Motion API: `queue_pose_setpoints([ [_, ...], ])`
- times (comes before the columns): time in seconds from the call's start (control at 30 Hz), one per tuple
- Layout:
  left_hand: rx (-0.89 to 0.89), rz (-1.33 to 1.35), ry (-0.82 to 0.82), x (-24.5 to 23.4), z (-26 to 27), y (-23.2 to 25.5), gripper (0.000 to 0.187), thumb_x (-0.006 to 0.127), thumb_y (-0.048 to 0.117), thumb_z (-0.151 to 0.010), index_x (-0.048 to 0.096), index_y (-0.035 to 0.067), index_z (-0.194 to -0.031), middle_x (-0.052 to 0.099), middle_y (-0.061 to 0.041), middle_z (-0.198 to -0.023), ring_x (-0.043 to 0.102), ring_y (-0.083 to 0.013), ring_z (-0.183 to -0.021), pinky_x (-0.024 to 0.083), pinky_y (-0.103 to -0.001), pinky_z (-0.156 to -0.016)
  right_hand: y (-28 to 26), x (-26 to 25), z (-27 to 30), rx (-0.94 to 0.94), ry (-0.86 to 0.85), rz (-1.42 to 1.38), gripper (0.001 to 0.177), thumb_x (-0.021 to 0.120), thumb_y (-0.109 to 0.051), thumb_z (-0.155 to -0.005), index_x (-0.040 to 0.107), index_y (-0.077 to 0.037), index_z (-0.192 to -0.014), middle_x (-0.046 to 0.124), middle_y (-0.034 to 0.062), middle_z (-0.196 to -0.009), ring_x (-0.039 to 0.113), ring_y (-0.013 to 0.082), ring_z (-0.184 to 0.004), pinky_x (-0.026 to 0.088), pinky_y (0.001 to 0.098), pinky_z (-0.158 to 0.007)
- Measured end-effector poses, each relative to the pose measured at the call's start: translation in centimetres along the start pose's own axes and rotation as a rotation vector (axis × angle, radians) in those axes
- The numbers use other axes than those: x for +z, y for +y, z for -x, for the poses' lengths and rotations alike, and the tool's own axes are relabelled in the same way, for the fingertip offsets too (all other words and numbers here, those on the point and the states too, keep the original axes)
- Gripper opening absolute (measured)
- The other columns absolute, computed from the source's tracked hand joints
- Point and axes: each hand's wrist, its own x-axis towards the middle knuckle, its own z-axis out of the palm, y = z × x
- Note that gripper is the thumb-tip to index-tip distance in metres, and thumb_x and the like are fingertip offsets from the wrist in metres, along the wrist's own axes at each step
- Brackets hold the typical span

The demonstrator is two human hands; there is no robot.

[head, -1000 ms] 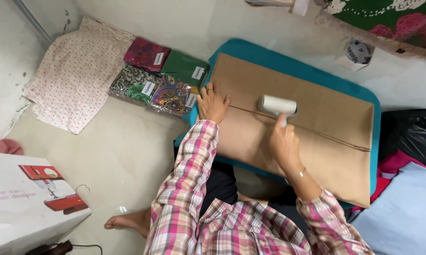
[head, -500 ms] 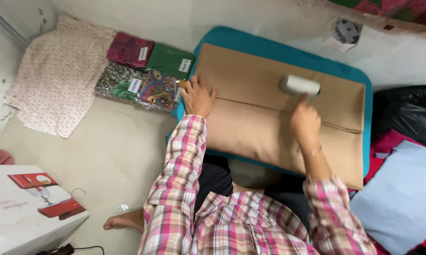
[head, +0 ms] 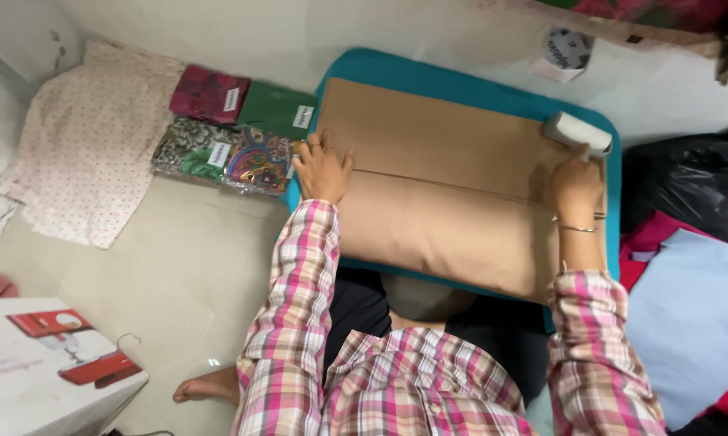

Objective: Folding a tan cloth and cleaning it thoroughly with a lint roller on a blue cushion.

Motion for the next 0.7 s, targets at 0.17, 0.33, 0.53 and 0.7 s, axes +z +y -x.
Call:
queue_pose_setpoints([
  [0.17,0.005,-0.064,-0.002,0.3,0.1,-0.2,0.07,0.058,0.056,-0.092,0.049,0.011,-0.145,0.048,-0.011,-0.126,0.049,-0.0324,-0.106,0.041,-0.051,-0.084,-0.3,-5.5,13.2,-0.044,0.185,0.038,0.06,0.067,-0.019,-0.095,0.051,0.0,-0.15,0.067,0.0174,-0.079,0.076,0.037,-0.073,0.063,0.0474,-0.057],
  [0.33,0.007,-0.093,0.006,-0.2,0.0,0.1,0.069,0.057,0.057,-0.093,0.049,0.011,-0.144,0.048,-0.01,-0.125,0.049,-0.032,-0.106,0.041,-0.05,-0.084,0.4,-7.9,17.9,0.02,0.026,-0.042,0.062,0.056,-0.02,-0.1,0.042,-0.004,-0.158,0.064,0.0212,-0.085,0.075,0.0469,-0.071,0.061,0.0574,-0.06],
  [0.53,-0.028,-0.094,-0.045,-1.2,-0.2,0.5,0.067,0.058,0.056,-0.094,0.05,0.014,-0.145,0.051,-0.011,-0.128,0.05,-0.0348,-0.109,0.041,-0.051,-0.085,5.0,4.2,5.8,-0.029,0.249,0.089,0.056,0.059,-0.026,-0.1,0.051,-0.007,-0.152,0.066,0.0154,-0.089,0.073,0.0373,-0.068,0.06,0.0484,-0.051],
  [0.7,-0.044,-0.113,-0.069,-1.5,-0.2,0.2,0.062,0.053,0.056,-0.097,0.05,0.016,-0.144,0.053,-0.011,-0.128,0.05,-0.0314,-0.104,0.04,-0.046,-0.081,3.1,0.5,3.9,0.037,0.024,-0.213,0.054,0.045,-0.015,-0.1,0.043,0.003,-0.151,0.07,0.0328,-0.097,0.069,0.056,-0.081,0.056,0.0628,-0.063],
])
